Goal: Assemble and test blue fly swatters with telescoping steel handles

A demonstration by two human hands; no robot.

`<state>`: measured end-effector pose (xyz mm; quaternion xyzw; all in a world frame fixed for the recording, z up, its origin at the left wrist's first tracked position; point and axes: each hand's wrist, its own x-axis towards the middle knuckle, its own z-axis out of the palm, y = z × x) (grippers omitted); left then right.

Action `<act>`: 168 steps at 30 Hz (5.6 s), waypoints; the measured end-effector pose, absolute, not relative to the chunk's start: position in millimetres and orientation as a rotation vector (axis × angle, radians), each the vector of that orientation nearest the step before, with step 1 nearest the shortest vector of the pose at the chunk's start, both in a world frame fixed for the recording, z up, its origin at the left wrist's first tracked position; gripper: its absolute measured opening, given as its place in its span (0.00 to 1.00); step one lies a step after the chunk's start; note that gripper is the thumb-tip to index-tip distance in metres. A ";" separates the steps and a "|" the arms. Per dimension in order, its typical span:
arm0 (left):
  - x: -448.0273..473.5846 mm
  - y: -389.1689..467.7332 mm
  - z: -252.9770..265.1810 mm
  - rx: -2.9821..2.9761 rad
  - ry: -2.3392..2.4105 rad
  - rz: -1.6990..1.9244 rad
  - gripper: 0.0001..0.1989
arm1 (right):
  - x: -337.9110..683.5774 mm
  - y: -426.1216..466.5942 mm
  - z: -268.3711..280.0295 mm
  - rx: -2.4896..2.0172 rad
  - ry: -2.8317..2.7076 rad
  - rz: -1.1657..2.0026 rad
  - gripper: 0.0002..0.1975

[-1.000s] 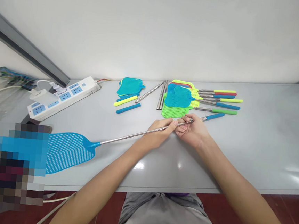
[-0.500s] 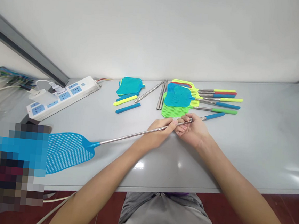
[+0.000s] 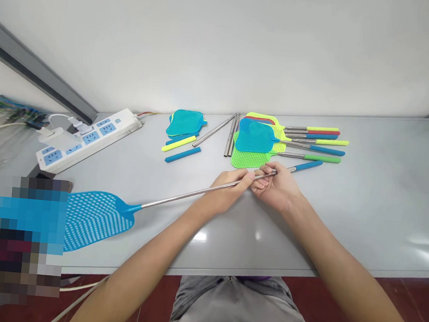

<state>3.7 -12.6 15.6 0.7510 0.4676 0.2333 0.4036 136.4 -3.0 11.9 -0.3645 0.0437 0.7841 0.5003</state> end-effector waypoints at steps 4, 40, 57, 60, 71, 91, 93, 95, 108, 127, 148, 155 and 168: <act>4.0 -12.7 14.6 1.894 1.185 0.588 0.20 | 136.8 -2.7 11.7 -0.880 0.102 1.895 0.13; 4.1 -12.9 13.7 1.854 1.165 0.581 0.18 | 136.9 -3.8 15.1 -0.884 0.133 1.900 0.13; 4.7 -13.2 15.6 1.851 1.161 0.576 0.19 | 136.7 -5.0 16.2 -0.879 0.143 1.899 0.13; 5.0 -13.5 15.3 1.829 1.142 0.586 0.18 | 136.1 -5.3 15.5 -0.884 0.141 1.899 0.12; 5.1 -13.1 7.6 1.573 1.055 0.755 0.18 | 125.7 -12.9 15.3 -0.966 -0.071 1.814 0.14; 2.5 -5.2 5.5 1.151 0.880 0.791 0.23 | 122.0 -12.7 18.2 -1.057 -0.404 1.709 0.18; -1.4 -0.8 4.9 1.047 0.855 0.870 0.22 | 125.5 -10.0 19.1 -1.058 -0.376 1.668 0.17; -5.3 3.5 6.2 0.951 0.868 0.973 0.22 | 130.3 -6.7 19.8 -1.066 -0.328 1.606 0.17; 2.7 -1.4 13.9 0.875 0.997 1.115 0.19 | 151.5 5.2 17.2 -0.939 -0.233 1.329 0.20; -2.4 1.6 5.8 0.742 1.035 1.267 0.19 | 150.4 7.7 15.7 -1.009 -0.112 1.307 0.16; 1.3 -6.9 10.9 0.919 1.069 1.323 0.20 | 158.2 10.1 10.8 -1.015 -0.058 1.235 0.15; 1.5 -5.3 8.3 0.894 1.063 1.303 0.19 | 154.6 8.3 9.2 -1.003 -0.088 1.260 0.14; -0.5 -1.2 5.0 0.836 1.058 1.294 0.17 | 149.3 6.7 10.8 -0.996 -0.011 1.315 0.12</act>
